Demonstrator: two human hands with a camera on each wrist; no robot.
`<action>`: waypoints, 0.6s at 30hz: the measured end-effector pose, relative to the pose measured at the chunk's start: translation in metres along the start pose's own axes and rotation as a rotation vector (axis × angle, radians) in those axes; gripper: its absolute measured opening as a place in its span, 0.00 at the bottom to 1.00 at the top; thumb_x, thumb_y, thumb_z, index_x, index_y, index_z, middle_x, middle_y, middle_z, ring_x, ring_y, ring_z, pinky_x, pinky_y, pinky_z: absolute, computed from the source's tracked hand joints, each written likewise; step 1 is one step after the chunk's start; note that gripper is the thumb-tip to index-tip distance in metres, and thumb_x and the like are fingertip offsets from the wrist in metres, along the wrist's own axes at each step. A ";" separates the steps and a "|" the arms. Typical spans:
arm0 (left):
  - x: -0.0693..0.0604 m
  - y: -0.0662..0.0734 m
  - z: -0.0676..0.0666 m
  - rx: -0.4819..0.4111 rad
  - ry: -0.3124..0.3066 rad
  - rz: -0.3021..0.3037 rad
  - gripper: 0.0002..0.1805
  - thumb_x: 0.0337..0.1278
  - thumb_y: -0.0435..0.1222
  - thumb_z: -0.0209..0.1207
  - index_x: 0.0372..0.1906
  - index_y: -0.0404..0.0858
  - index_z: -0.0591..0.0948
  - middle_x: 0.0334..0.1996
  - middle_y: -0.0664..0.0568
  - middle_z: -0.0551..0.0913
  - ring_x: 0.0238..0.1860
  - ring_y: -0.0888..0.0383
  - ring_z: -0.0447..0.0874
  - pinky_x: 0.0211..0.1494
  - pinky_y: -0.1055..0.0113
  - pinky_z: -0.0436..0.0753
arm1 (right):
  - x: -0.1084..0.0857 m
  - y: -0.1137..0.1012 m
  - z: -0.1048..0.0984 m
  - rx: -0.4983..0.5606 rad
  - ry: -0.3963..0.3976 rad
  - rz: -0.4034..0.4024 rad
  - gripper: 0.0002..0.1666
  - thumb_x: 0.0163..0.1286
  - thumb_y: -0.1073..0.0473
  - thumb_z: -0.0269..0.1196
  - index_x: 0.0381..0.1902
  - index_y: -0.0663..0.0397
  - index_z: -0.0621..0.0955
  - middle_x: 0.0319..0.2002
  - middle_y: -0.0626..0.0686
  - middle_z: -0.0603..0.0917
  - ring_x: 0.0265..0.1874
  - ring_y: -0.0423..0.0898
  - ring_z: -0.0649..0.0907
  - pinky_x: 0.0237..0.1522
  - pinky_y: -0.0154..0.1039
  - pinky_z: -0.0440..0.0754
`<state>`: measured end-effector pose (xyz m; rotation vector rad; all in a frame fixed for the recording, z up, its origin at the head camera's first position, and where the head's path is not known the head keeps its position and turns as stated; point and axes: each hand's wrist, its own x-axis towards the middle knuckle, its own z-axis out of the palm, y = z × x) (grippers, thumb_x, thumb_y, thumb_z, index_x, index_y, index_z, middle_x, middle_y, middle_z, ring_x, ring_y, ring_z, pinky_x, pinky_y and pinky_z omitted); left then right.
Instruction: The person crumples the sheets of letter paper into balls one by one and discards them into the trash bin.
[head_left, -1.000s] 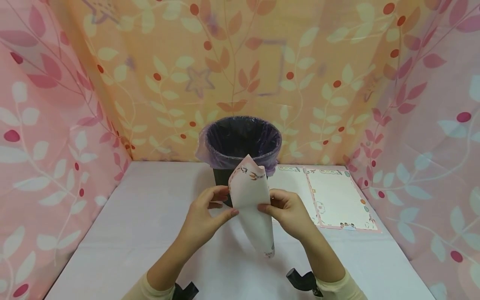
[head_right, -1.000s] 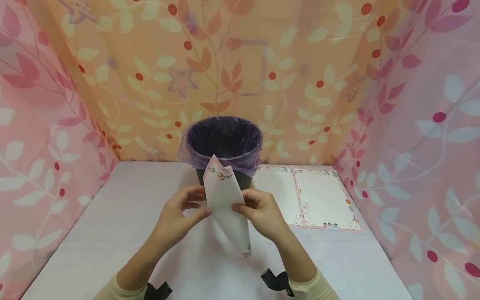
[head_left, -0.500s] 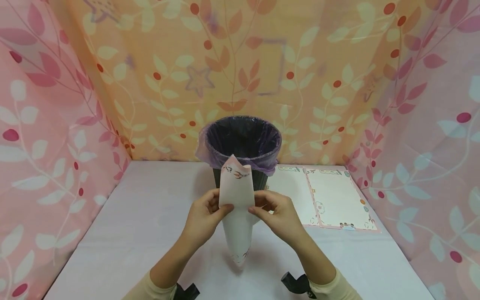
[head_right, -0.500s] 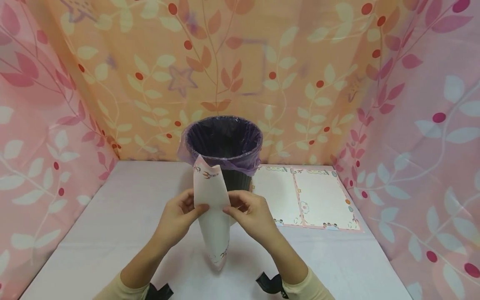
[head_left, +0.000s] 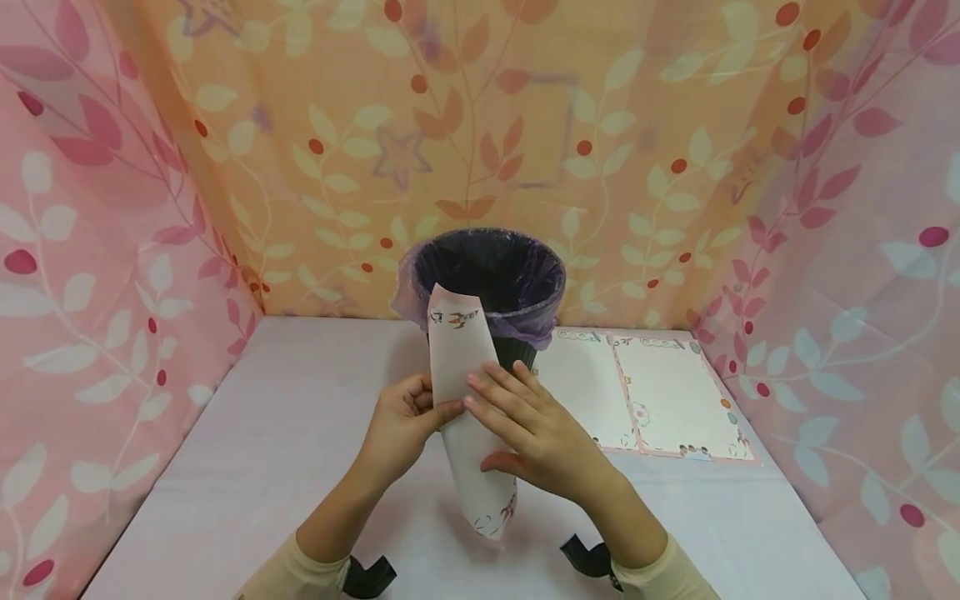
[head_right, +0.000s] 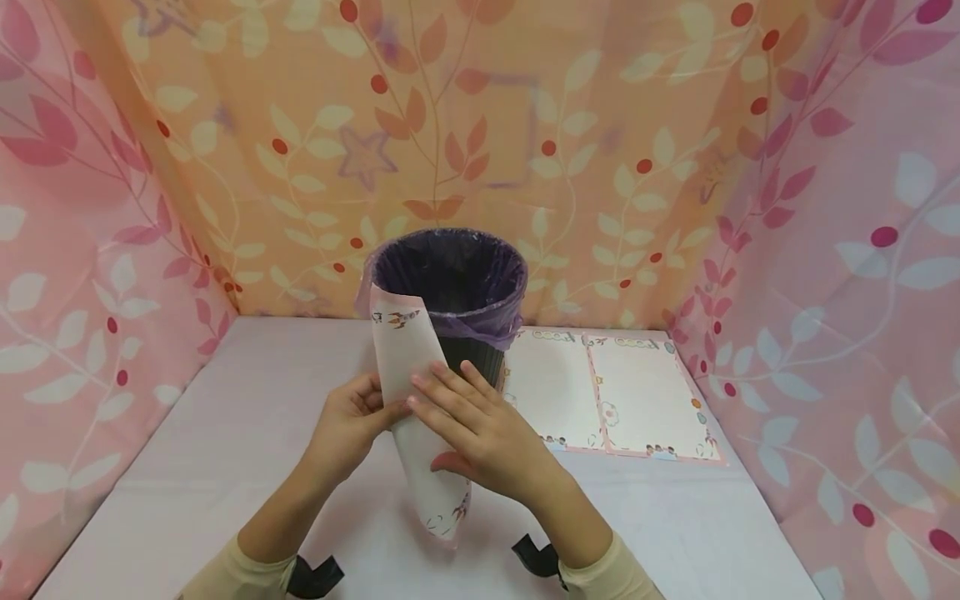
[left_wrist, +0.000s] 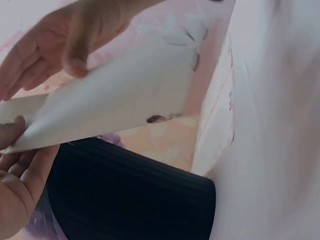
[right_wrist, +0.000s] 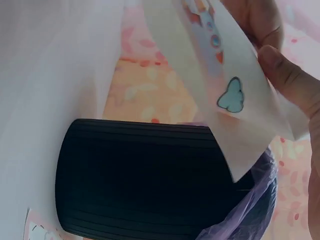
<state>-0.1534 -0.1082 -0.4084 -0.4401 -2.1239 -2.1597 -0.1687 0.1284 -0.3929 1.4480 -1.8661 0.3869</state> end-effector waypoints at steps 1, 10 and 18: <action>0.000 0.000 0.000 -0.023 -0.017 -0.005 0.17 0.59 0.34 0.71 0.49 0.31 0.82 0.44 0.41 0.90 0.43 0.51 0.91 0.46 0.61 0.90 | -0.001 0.001 0.001 -0.026 -0.019 0.010 0.59 0.48 0.44 0.81 0.74 0.61 0.70 0.76 0.61 0.68 0.76 0.61 0.66 0.78 0.59 0.57; -0.004 0.003 -0.002 -0.033 -0.147 0.094 0.17 0.57 0.30 0.71 0.50 0.28 0.83 0.45 0.37 0.89 0.45 0.51 0.91 0.49 0.60 0.89 | -0.001 0.002 0.005 -0.104 -0.009 0.035 0.59 0.50 0.42 0.79 0.75 0.61 0.69 0.76 0.61 0.67 0.76 0.59 0.66 0.78 0.60 0.56; -0.009 0.009 0.000 -0.071 -0.260 0.161 0.17 0.56 0.30 0.72 0.49 0.25 0.84 0.42 0.34 0.89 0.44 0.52 0.91 0.46 0.61 0.90 | 0.005 -0.003 0.007 -0.069 0.125 0.003 0.47 0.56 0.49 0.77 0.69 0.62 0.74 0.70 0.60 0.76 0.69 0.57 0.76 0.75 0.58 0.64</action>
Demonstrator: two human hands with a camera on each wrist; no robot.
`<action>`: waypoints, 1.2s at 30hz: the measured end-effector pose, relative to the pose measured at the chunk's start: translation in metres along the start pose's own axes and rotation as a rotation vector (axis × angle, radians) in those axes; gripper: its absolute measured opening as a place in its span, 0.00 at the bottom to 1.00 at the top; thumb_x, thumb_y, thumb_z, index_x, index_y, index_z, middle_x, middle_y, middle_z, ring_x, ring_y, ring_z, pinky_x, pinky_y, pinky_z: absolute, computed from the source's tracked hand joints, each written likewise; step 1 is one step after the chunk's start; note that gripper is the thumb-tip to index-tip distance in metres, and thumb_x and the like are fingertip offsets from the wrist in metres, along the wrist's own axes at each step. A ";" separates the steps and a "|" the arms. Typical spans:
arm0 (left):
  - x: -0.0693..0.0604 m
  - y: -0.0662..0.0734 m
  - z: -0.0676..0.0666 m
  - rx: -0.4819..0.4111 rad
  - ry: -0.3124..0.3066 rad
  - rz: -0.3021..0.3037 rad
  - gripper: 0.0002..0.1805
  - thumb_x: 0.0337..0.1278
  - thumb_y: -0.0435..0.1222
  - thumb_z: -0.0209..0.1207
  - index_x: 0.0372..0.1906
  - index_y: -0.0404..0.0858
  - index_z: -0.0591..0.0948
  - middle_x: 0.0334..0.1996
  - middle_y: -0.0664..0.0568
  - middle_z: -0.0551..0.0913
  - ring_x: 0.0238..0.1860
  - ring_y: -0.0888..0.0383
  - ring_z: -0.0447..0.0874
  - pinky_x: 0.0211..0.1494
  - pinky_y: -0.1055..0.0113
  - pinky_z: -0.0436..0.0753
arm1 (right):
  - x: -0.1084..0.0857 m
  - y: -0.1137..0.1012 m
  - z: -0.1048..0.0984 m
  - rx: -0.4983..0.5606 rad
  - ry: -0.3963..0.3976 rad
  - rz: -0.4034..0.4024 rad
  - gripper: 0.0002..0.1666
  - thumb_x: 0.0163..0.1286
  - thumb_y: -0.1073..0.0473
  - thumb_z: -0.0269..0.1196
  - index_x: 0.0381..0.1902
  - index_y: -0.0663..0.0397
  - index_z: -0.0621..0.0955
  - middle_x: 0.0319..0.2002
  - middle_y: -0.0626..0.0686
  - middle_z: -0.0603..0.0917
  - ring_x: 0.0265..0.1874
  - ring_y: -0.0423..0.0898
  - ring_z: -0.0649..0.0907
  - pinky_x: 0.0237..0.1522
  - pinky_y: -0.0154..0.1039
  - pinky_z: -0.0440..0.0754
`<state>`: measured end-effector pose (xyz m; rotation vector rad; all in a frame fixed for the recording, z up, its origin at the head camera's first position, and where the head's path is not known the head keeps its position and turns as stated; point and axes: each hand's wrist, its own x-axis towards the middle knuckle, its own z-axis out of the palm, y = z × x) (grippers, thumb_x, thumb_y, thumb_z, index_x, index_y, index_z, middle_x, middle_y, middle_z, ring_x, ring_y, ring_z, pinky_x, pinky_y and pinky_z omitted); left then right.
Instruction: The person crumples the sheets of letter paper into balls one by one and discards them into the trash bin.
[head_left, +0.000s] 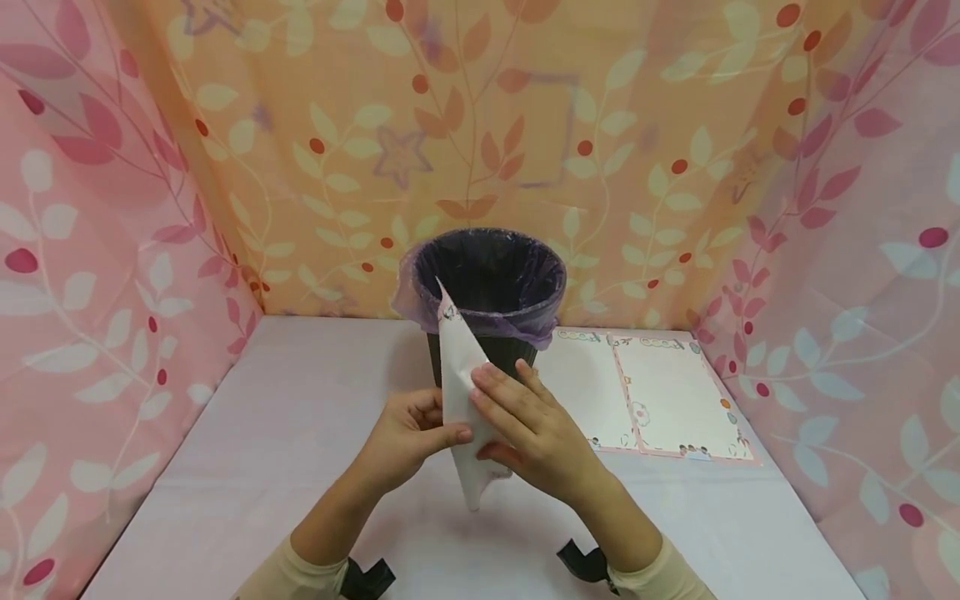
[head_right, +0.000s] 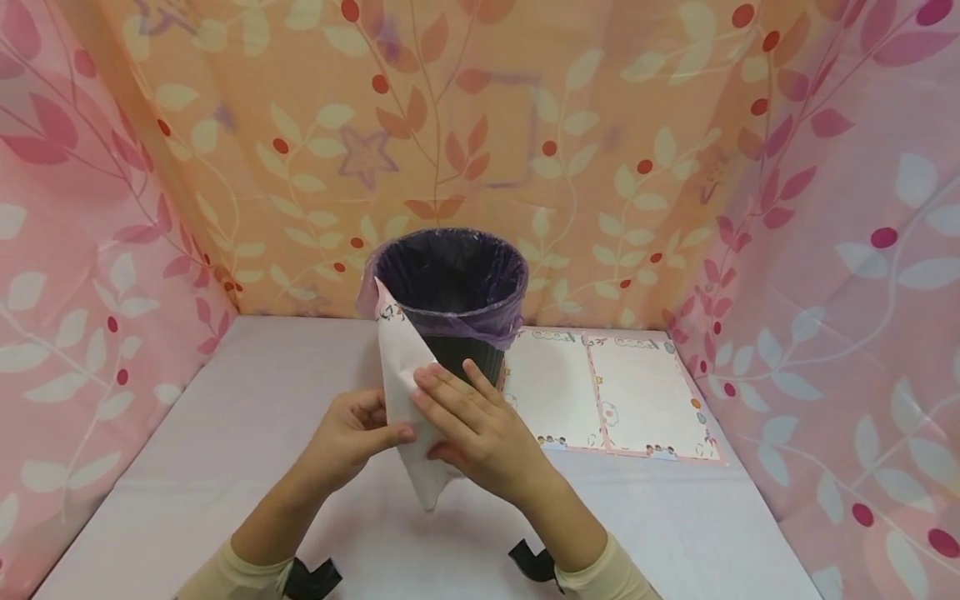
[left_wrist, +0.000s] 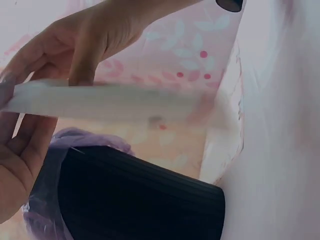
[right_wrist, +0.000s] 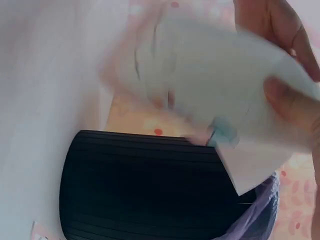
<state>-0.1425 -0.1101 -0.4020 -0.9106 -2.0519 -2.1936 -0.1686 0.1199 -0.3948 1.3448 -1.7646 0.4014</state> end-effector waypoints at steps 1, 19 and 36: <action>-0.001 0.001 0.002 0.002 -0.019 0.005 0.18 0.56 0.29 0.72 0.50 0.25 0.84 0.42 0.34 0.89 0.44 0.53 0.91 0.46 0.62 0.90 | 0.001 0.000 0.000 0.002 0.025 -0.002 0.42 0.59 0.51 0.75 0.68 0.63 0.76 0.68 0.60 0.78 0.67 0.56 0.78 0.74 0.58 0.66; 0.002 0.004 -0.015 0.636 0.378 0.228 0.24 0.42 0.34 0.81 0.48 0.44 0.84 0.44 0.56 0.84 0.45 0.57 0.81 0.51 0.73 0.80 | -0.007 0.010 -0.020 0.308 0.311 0.624 0.13 0.53 0.71 0.78 0.36 0.58 0.88 0.33 0.52 0.91 0.30 0.43 0.88 0.35 0.28 0.86; 0.003 0.000 0.012 0.331 0.489 0.130 0.40 0.46 0.30 0.78 0.68 0.38 0.76 0.63 0.48 0.79 0.64 0.53 0.81 0.63 0.66 0.81 | -0.006 0.002 -0.019 0.844 0.311 1.001 0.07 0.59 0.78 0.71 0.32 0.68 0.83 0.34 0.46 0.89 0.35 0.42 0.87 0.38 0.36 0.89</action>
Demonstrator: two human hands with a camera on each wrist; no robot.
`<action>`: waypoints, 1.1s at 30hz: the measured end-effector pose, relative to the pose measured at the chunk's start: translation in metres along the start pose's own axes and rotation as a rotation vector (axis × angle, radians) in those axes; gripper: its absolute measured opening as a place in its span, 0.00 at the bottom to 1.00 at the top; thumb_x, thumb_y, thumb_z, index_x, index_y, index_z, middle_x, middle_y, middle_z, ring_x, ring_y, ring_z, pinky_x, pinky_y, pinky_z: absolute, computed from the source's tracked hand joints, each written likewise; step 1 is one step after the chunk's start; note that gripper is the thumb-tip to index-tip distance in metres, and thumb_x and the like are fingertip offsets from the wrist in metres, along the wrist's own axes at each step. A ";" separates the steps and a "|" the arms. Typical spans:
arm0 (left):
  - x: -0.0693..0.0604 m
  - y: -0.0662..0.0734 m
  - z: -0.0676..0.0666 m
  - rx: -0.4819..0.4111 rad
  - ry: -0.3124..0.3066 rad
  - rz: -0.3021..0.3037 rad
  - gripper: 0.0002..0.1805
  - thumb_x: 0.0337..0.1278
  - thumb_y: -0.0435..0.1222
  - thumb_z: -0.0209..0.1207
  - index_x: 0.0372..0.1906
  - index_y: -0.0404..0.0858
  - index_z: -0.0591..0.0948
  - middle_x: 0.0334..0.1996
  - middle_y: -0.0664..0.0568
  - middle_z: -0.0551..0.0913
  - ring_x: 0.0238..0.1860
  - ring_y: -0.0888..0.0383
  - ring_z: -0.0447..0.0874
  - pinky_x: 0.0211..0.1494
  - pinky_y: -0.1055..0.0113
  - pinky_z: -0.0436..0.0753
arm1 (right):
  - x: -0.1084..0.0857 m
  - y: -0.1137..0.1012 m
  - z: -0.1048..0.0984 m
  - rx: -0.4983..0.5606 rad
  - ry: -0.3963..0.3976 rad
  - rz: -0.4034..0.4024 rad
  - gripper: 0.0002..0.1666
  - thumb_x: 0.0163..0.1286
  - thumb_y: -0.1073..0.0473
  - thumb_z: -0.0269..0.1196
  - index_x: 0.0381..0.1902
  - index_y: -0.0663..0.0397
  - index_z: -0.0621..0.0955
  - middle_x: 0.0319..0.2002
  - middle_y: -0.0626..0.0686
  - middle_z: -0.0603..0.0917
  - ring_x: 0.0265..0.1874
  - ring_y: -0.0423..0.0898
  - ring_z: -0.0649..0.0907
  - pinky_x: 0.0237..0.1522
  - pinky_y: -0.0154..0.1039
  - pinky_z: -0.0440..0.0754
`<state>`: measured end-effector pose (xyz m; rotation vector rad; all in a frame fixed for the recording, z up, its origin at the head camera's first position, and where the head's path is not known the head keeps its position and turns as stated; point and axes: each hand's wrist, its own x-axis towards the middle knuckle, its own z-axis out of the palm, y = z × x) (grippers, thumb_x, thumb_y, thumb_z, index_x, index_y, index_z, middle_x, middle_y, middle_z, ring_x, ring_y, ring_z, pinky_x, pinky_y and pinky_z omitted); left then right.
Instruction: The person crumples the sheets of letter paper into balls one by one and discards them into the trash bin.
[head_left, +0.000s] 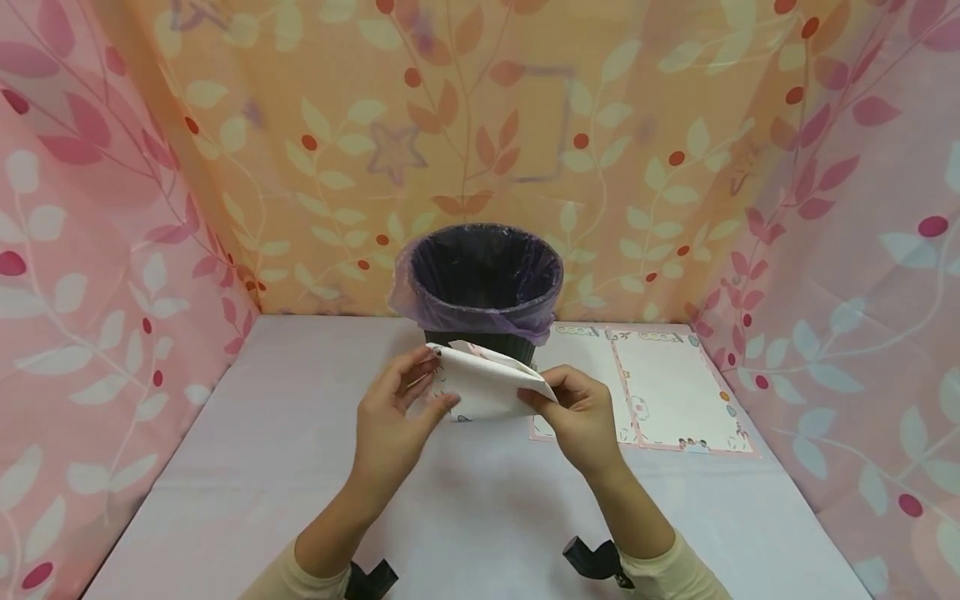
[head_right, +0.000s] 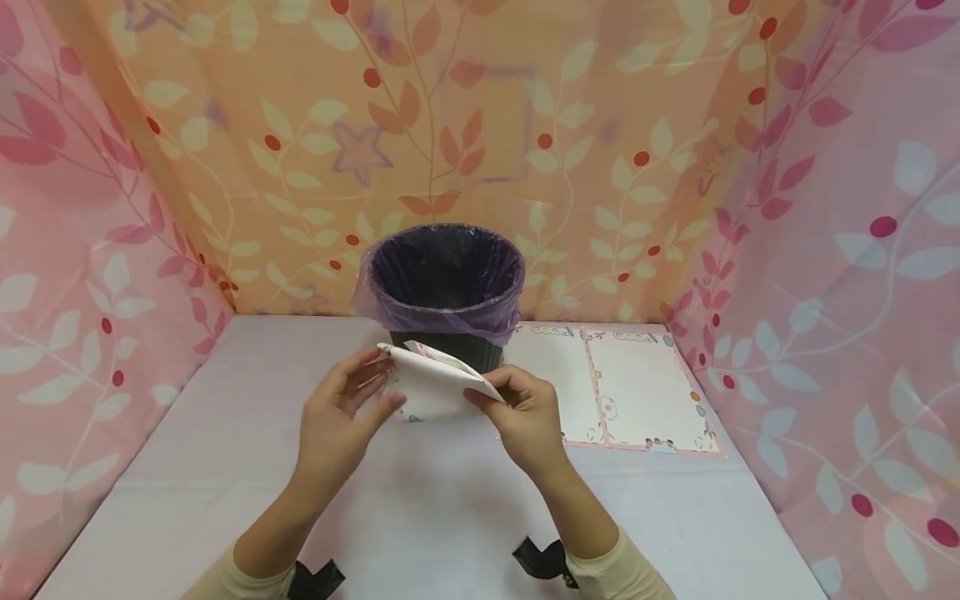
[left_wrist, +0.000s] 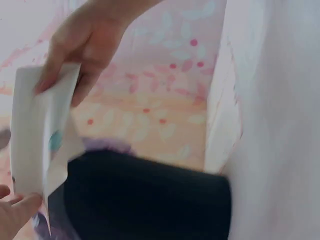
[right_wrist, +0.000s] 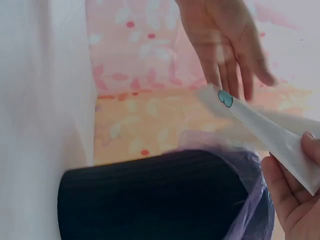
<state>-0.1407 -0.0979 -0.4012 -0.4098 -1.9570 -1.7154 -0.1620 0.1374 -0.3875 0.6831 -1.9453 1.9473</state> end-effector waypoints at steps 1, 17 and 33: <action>-0.003 0.000 0.002 0.022 -0.052 -0.003 0.46 0.45 0.32 0.79 0.73 0.40 0.72 0.69 0.48 0.74 0.69 0.52 0.76 0.66 0.65 0.78 | 0.000 0.000 0.001 0.020 -0.009 0.014 0.07 0.59 0.77 0.71 0.32 0.68 0.82 0.34 0.46 0.89 0.36 0.42 0.87 0.38 0.37 0.89; -0.011 -0.002 0.009 -0.181 -0.351 -0.066 0.48 0.48 0.31 0.78 0.75 0.46 0.66 0.74 0.52 0.70 0.74 0.54 0.69 0.74 0.65 0.68 | -0.010 0.013 0.014 0.275 -0.403 0.135 0.17 0.63 0.81 0.62 0.36 0.58 0.89 0.37 0.44 0.90 0.38 0.40 0.88 0.43 0.36 0.89; -0.015 -0.002 0.011 -0.251 -0.412 -0.009 0.41 0.57 0.22 0.69 0.74 0.40 0.67 0.68 0.43 0.76 0.70 0.50 0.75 0.70 0.66 0.75 | -0.012 0.013 0.021 0.238 -0.425 0.151 0.11 0.66 0.76 0.64 0.36 0.59 0.88 0.39 0.49 0.90 0.38 0.41 0.87 0.41 0.36 0.88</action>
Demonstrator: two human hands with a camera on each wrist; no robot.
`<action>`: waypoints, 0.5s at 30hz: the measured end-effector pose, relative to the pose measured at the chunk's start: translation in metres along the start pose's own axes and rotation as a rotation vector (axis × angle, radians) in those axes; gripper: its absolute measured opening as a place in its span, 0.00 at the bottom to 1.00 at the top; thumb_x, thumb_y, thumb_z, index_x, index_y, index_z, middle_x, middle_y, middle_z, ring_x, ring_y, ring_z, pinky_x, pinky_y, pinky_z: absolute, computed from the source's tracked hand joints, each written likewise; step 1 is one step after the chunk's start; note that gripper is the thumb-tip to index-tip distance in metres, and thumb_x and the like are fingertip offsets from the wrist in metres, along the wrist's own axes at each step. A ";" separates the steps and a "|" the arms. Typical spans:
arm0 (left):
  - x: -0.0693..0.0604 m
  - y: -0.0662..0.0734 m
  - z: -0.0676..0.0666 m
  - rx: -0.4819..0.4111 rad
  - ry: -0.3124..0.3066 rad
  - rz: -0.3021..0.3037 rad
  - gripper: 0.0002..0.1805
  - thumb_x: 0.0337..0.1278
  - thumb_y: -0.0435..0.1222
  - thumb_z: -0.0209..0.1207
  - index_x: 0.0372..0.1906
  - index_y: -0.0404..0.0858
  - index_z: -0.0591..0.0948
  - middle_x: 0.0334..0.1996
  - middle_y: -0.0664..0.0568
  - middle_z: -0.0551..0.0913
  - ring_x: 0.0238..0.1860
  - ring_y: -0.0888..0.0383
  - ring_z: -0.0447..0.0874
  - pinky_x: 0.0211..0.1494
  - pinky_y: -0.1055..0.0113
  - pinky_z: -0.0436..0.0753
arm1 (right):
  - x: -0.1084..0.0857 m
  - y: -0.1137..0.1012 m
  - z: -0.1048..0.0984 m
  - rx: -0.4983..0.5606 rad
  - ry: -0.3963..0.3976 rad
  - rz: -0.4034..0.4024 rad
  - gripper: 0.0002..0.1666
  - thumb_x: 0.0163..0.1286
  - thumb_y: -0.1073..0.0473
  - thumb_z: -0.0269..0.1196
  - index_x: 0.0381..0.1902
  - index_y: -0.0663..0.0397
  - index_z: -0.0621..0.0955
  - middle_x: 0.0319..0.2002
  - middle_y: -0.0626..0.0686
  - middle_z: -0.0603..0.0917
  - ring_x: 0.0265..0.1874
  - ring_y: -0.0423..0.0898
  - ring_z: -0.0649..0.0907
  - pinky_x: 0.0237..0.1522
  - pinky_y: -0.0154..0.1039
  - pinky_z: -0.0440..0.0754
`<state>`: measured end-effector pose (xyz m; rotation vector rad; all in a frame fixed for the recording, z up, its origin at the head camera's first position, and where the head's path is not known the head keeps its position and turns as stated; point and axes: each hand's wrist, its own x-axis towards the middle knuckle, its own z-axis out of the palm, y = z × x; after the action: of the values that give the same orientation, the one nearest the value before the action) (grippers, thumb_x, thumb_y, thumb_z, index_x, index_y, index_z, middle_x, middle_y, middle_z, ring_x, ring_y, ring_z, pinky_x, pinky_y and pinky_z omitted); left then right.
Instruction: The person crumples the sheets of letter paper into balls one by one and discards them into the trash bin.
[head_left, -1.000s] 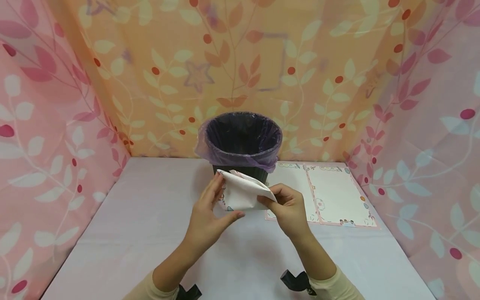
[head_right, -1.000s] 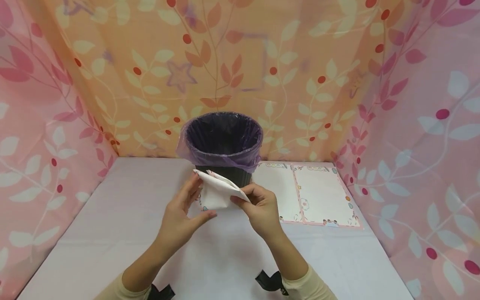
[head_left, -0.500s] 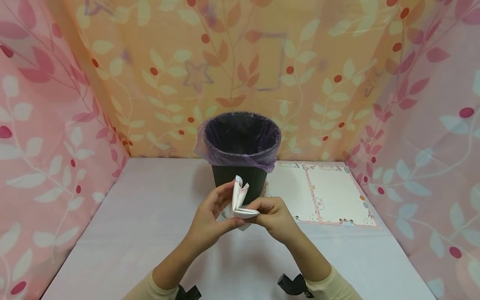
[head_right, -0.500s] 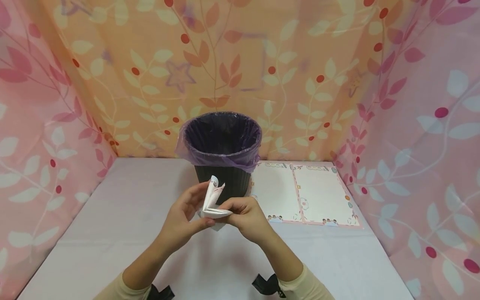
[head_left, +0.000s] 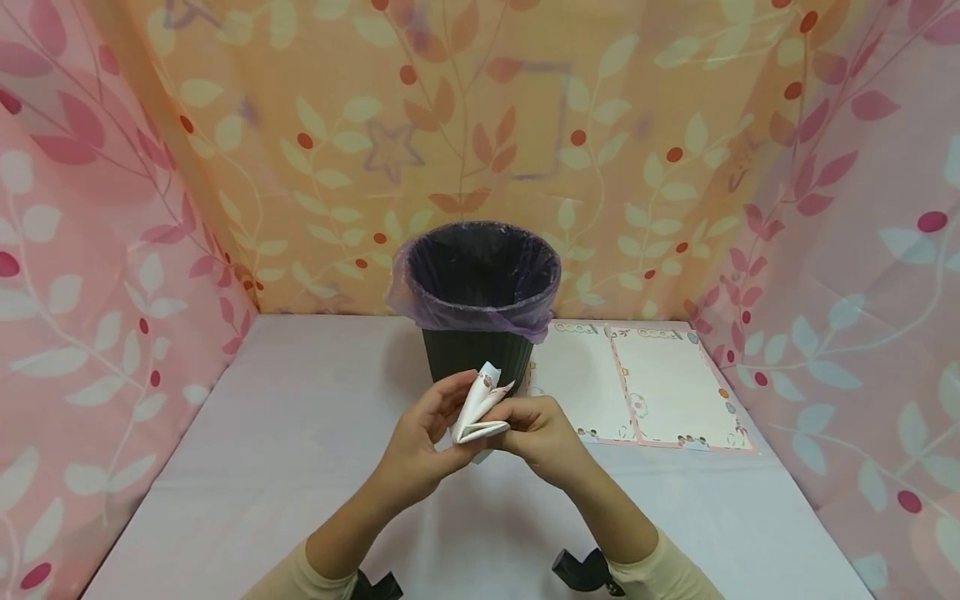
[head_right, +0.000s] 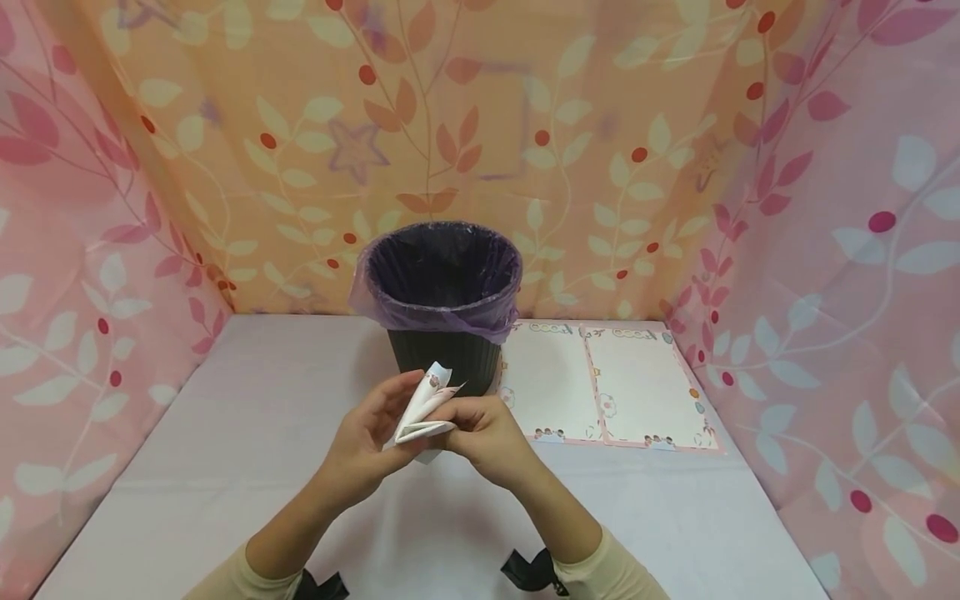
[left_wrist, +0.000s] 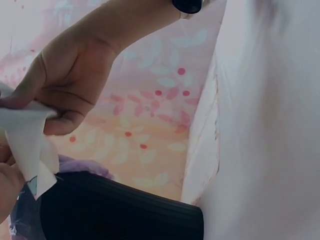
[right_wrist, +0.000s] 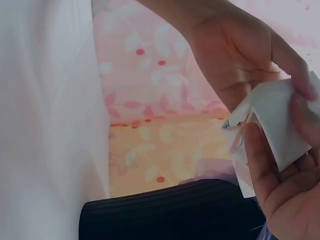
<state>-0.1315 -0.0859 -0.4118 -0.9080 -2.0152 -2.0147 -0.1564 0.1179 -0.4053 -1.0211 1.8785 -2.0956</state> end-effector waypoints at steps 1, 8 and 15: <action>0.000 0.000 0.001 0.012 0.016 0.008 0.40 0.57 0.22 0.68 0.74 0.41 0.67 0.68 0.43 0.76 0.69 0.51 0.75 0.69 0.66 0.76 | 0.000 0.000 0.001 -0.006 0.008 -0.003 0.08 0.67 0.75 0.65 0.37 0.61 0.87 0.40 0.48 0.90 0.39 0.42 0.87 0.41 0.37 0.89; 0.000 0.005 0.000 -0.032 0.187 0.058 0.33 0.61 0.18 0.62 0.71 0.33 0.70 0.64 0.37 0.78 0.64 0.54 0.80 0.62 0.67 0.82 | 0.005 0.004 0.003 -0.153 0.257 0.040 0.15 0.63 0.65 0.74 0.46 0.62 0.83 0.43 0.53 0.87 0.42 0.47 0.87 0.45 0.38 0.88; 0.002 0.013 -0.009 -0.074 0.336 -0.026 0.18 0.69 0.27 0.60 0.62 0.30 0.78 0.54 0.51 0.85 0.52 0.58 0.83 0.50 0.69 0.85 | 0.007 0.005 0.000 -0.092 0.280 0.085 0.35 0.63 0.65 0.74 0.66 0.61 0.73 0.62 0.61 0.78 0.55 0.51 0.83 0.54 0.38 0.86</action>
<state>-0.1294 -0.0946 -0.3987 -0.5124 -1.7888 -2.1007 -0.1636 0.1134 -0.4070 -0.6782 2.1217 -2.2164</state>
